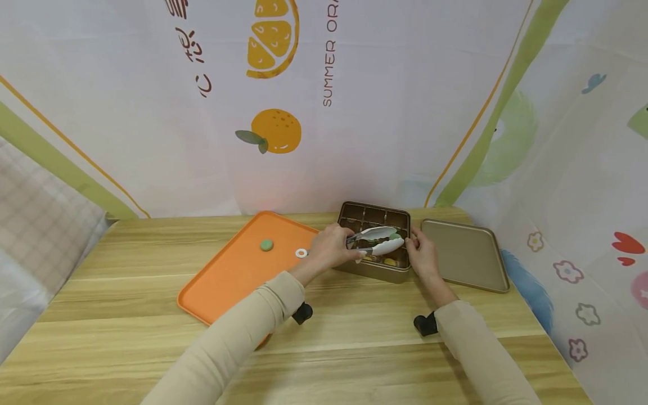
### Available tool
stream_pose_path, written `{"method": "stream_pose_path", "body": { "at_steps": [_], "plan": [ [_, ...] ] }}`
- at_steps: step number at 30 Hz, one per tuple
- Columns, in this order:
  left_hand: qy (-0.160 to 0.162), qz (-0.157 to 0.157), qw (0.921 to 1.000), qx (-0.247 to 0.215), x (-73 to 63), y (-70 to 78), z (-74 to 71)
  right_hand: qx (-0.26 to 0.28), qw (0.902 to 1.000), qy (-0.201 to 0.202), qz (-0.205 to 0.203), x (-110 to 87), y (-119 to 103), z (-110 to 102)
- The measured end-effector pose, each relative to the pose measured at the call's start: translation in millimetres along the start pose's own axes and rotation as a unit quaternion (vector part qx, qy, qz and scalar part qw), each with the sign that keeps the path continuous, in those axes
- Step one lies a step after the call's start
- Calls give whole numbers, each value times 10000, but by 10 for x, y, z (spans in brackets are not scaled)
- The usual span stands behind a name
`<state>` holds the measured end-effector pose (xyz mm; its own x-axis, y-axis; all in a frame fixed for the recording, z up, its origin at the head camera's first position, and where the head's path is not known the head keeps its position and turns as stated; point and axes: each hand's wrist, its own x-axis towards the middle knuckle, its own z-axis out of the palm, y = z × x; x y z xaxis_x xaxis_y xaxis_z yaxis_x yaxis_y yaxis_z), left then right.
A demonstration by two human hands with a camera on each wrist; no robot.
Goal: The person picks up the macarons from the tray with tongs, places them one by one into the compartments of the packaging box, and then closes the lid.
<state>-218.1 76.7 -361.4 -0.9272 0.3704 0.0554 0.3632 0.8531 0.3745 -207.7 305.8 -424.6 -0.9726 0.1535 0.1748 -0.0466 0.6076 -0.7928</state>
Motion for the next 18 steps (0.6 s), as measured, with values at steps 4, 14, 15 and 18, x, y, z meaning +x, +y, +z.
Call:
{"method": "stream_pose_path", "body": {
  "at_steps": [4, 14, 15, 18],
  "plan": [
    [-8, -55, 10000, 15, -8, 2, 3, -5, 10000, -15, 7, 1, 5, 2],
    [-27, -72, 10000, -24, -54, -32, 11, 0, 10000, 33, -51, -13, -12, 3],
    [-28, -56, 9999, -112, -65, -44, 7, -29, 10000, 58, -69, -10, -9, 3],
    [-21, 3, 9986, -526, -108, -94, -24, -75, 9999, 77, -80, -2, -8, -1]
  ]
}}
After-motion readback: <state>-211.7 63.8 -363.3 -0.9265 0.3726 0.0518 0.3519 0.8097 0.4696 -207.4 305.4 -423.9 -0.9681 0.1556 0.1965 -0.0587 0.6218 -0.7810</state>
